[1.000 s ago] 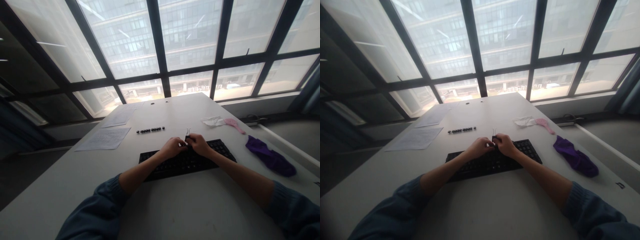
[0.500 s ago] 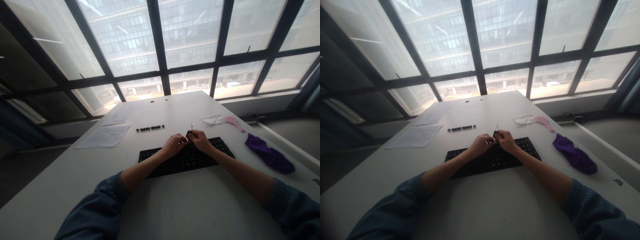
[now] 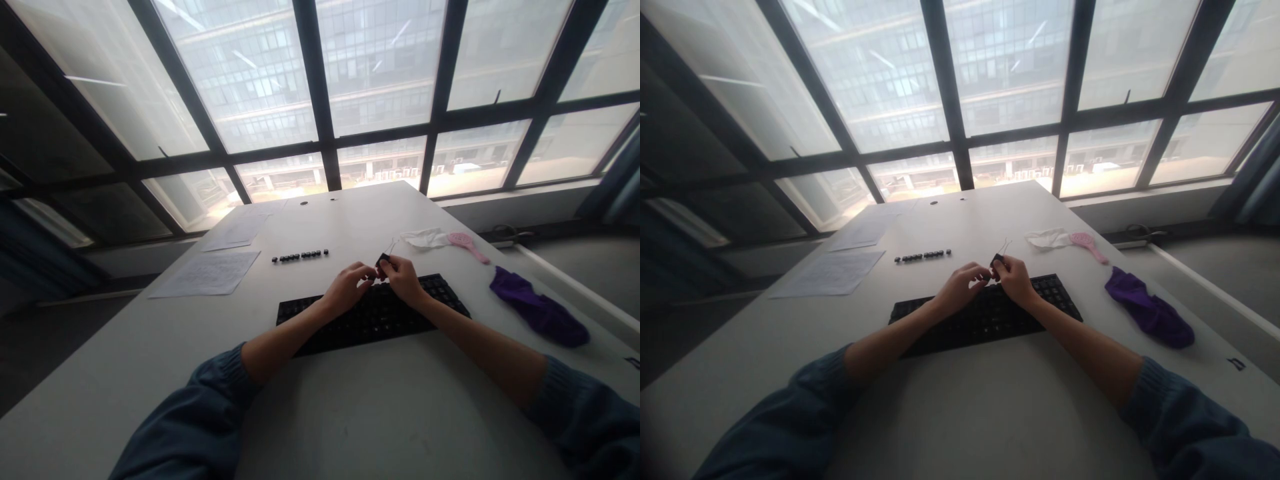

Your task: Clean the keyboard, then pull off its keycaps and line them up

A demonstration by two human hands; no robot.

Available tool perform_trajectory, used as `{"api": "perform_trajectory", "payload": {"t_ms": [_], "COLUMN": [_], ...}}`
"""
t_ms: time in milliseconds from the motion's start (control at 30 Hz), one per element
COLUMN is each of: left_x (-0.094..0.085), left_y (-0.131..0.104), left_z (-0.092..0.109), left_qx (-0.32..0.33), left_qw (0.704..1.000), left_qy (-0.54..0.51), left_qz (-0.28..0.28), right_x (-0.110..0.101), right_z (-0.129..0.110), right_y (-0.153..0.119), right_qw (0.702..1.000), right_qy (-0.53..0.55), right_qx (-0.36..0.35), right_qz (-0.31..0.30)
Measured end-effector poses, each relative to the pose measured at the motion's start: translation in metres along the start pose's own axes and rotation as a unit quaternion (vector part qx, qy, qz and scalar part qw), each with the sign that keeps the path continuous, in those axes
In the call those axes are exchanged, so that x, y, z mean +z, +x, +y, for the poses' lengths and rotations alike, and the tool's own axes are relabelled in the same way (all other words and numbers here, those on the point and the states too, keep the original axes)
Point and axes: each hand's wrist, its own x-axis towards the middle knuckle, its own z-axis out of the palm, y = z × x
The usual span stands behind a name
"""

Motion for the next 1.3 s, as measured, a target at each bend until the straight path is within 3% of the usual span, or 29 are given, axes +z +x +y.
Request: {"api": "perform_trajectory", "payload": {"t_ms": [167,333,500,600,767,1033,1300], "left_x": [-0.004,-0.012,-0.033,-0.056,-0.086,-0.079,-0.083], "left_y": [0.003,0.008,0.020,0.037,0.065,0.076,0.077], "left_z": [0.000,0.001,-0.001,-0.021,-0.076,-0.139,-0.161], "left_qx": [0.018,-0.022,-0.036,-0.054,-0.122,-0.146,-0.150], "left_qw": [0.999,0.998,0.998,0.996,0.988,0.973,0.960], "left_qy": [-0.008,-0.063,-0.037,0.006,0.059,0.176,0.226], "left_qz": [0.031,0.004,0.037,0.068,0.076,-0.027,-0.072], "right_x": [0.000,0.001,0.002,0.003,0.003,0.003,0.002], "right_z": [0.002,0.000,-0.001,0.002,0.004,0.005,0.007], "right_y": [0.001,0.001,0.001,0.002,0.003,0.003,0.002], "right_qw": [1.000,1.000,0.999,0.999,0.999,0.999,1.000], "right_qy": [0.010,0.015,0.019,0.017,0.021,0.020,0.012], "right_qx": [0.009,0.016,0.035,0.037,0.031,0.032,0.025], "right_qz": [0.005,-0.002,-0.007,-0.002,-0.004,-0.008,-0.009]}}
